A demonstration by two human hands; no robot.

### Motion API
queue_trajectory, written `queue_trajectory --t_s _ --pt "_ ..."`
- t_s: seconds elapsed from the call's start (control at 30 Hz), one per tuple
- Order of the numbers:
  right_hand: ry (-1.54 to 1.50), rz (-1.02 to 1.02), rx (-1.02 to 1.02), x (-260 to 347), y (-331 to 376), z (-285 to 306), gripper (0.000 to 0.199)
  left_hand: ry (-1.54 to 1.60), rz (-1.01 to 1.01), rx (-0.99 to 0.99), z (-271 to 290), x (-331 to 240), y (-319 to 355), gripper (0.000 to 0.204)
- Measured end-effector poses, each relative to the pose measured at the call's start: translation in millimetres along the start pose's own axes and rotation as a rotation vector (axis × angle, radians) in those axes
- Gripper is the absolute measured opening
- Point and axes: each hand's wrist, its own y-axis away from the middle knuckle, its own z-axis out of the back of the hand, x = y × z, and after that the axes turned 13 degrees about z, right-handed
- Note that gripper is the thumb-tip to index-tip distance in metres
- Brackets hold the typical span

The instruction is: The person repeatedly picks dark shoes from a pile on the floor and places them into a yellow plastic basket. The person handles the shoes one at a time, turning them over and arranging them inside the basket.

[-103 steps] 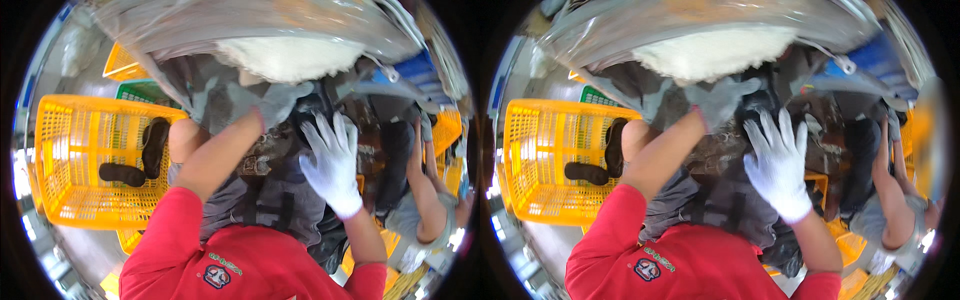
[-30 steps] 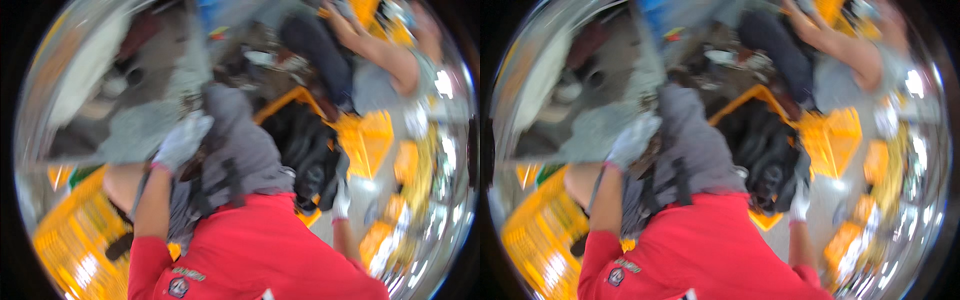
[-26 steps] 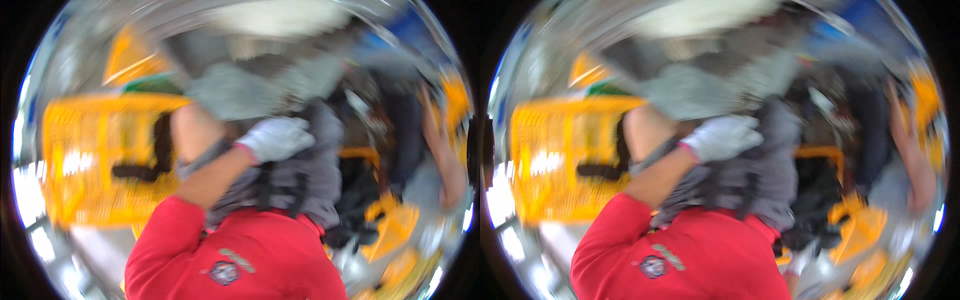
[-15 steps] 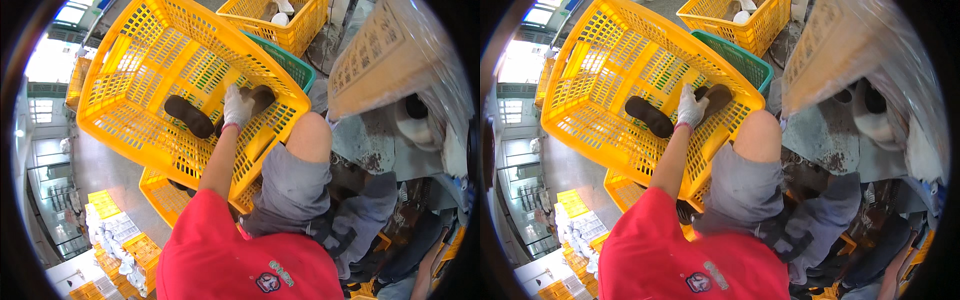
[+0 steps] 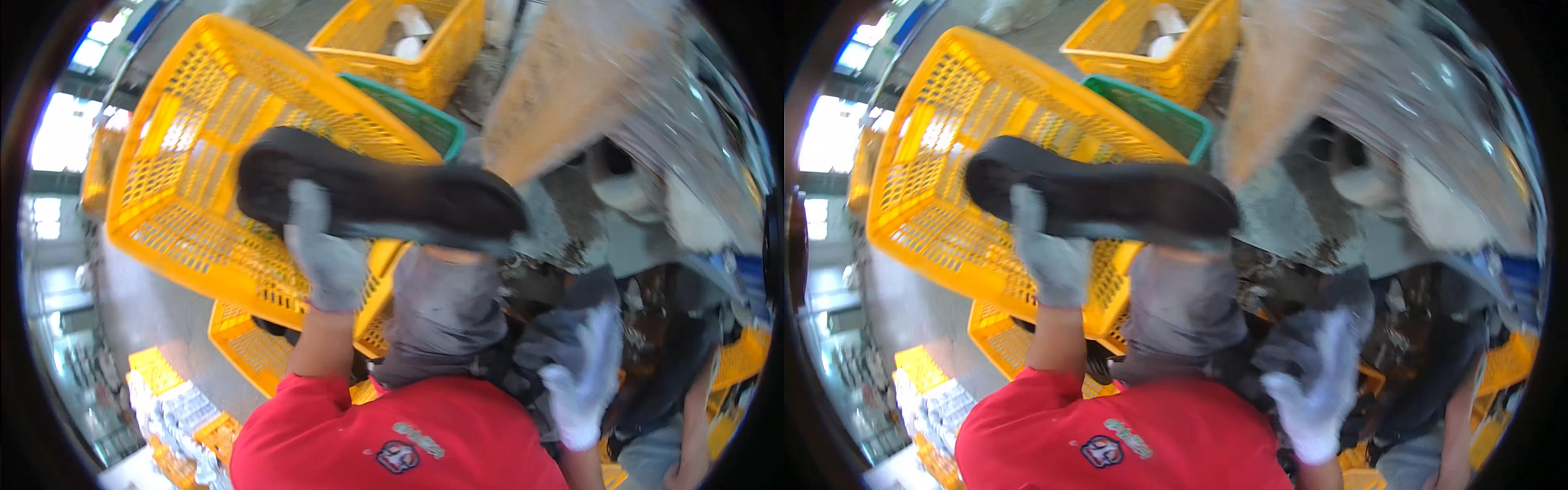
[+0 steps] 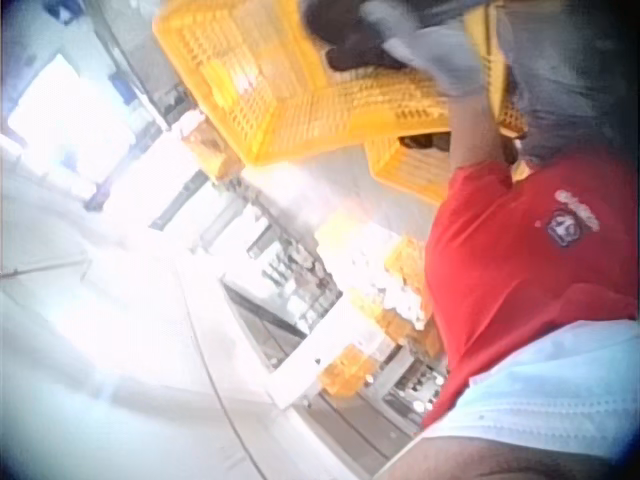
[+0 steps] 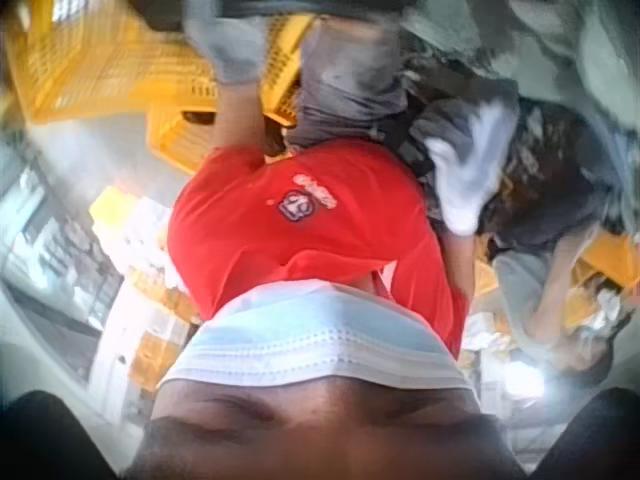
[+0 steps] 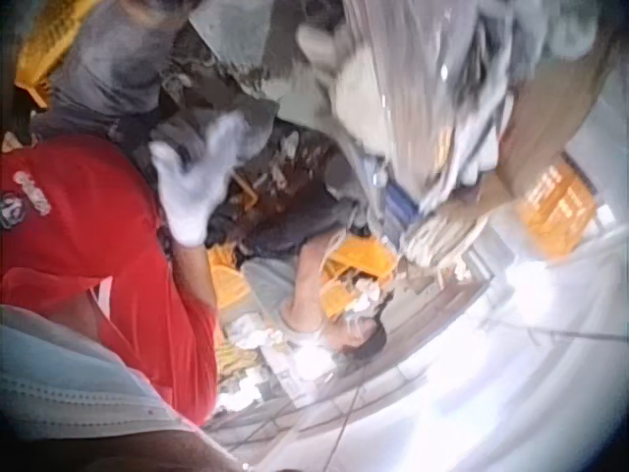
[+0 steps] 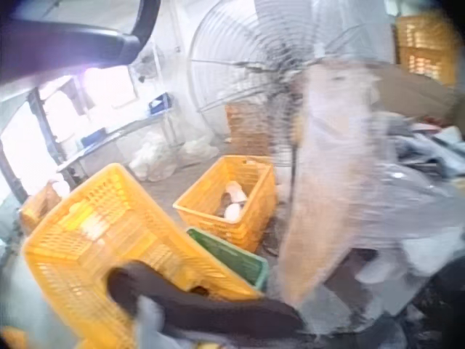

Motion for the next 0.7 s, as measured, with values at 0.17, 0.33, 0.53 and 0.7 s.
queue_trajectory --t_s 0.17,0.33,0.53,0.7 --pt "-0.725 -0.756 -0.640 9.0 -6.4 11.1 0.065 0.124 1.191 0.070 -132.9 170.9 91.4 0.021" --pt "-0.496 -0.489 -0.702 2.2 -1.0 42.8 0.063 0.279 1.525 0.403 -221.6 272.8 91.7 0.024" --pt "0.208 0.050 -0.411 -145.8 -121.9 41.6 0.039 -0.869 0.872 0.518 -185.7 283.8 -17.3 0.048" --pt "-0.467 -0.322 -0.316 -151.2 -168.0 43.8 0.042 -1.039 0.847 0.760 -131.0 253.4 -10.0 0.042"
